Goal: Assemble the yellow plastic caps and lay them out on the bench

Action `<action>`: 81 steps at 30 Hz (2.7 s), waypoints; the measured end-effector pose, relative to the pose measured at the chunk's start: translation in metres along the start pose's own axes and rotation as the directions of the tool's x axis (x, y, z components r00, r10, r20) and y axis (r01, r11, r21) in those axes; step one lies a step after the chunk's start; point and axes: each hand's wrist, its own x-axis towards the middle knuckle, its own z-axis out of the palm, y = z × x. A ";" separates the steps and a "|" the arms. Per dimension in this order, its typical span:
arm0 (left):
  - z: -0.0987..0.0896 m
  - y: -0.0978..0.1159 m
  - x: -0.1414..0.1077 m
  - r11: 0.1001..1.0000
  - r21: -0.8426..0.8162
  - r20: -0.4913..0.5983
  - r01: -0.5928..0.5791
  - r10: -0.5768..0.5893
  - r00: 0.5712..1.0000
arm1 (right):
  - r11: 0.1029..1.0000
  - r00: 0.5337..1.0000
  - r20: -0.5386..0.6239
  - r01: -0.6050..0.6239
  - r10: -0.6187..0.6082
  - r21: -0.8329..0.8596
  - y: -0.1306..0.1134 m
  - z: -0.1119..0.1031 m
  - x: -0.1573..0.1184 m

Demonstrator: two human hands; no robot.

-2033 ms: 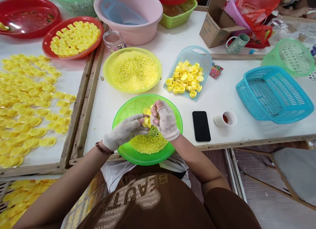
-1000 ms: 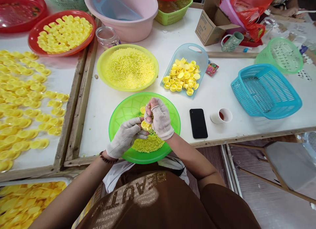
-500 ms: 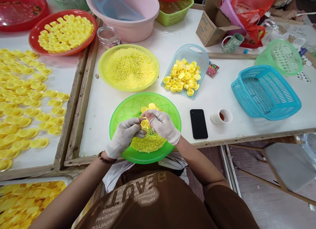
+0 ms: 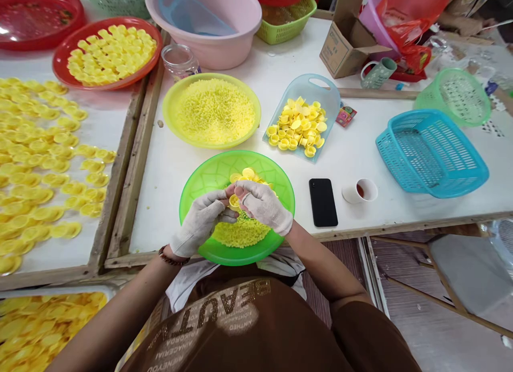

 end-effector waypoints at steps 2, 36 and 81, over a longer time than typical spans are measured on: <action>0.000 0.001 -0.001 1.000 -0.005 0.014 -0.005 0.005 1.000 | 0.999 0.999 -0.008 -0.031 0.031 0.036 -0.001 0.000 0.001; -0.281 0.022 -0.134 0.375 0.581 -0.803 0.723 0.411 0.432 | 0.608 0.935 0.206 -0.014 0.289 -0.794 0.076 0.015 -0.006; -0.010 0.025 0.073 -0.189 0.964 0.220 -0.185 0.185 0.958 | 0.686 0.973 -0.057 -0.115 0.223 0.718 0.015 -0.016 0.012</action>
